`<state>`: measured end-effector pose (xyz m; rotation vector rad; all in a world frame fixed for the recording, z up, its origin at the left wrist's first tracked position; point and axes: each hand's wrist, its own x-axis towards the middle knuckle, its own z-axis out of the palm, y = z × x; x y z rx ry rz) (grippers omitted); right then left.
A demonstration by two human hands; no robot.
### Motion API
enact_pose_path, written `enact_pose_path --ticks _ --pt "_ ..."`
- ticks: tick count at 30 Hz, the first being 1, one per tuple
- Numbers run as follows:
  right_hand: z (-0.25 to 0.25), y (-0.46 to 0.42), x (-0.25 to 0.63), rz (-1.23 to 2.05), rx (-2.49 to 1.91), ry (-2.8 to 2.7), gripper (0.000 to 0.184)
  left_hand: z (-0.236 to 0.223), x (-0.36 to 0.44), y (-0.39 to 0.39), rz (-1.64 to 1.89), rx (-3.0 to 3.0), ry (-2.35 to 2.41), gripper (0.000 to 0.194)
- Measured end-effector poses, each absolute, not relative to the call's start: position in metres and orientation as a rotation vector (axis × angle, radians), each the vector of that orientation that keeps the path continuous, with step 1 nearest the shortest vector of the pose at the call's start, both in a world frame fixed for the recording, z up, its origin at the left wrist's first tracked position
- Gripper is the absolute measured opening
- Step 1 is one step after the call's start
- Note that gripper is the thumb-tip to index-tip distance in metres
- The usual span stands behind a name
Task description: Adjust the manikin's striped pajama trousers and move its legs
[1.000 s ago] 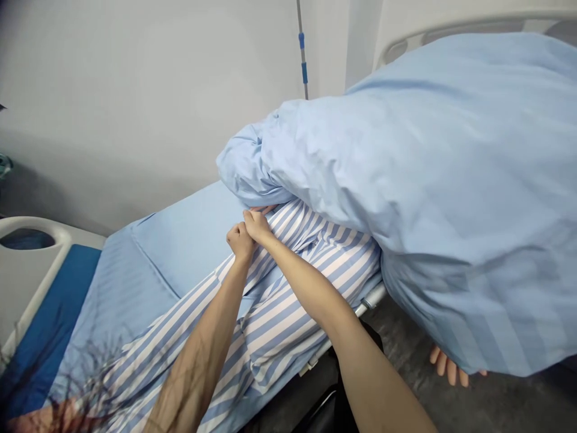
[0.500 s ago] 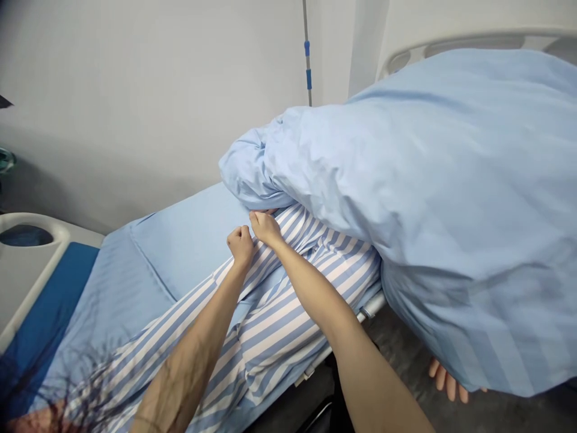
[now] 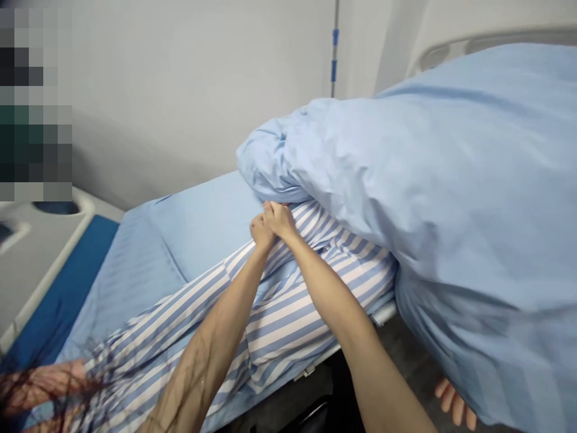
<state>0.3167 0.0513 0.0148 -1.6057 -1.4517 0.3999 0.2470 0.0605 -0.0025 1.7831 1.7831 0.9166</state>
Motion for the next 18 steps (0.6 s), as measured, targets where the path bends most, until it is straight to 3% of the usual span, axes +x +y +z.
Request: enact_pose_path --ticks 6,13,18 --pt "0.026 0.047 0.333 0.022 -1.701 -1.514 0.043 0.002 0.245 0.055 0.924 1.764 1.754 0.034" --pt "-0.004 0.068 0.363 0.064 -1.881 -1.433 0.055 0.001 0.242 0.059 1.075 1.61 1.563 0.038" --pt "-0.004 0.064 0.356 0.061 -1.921 -1.409 0.052 0.018 0.138 0.062 1.199 1.449 1.548 0.038"
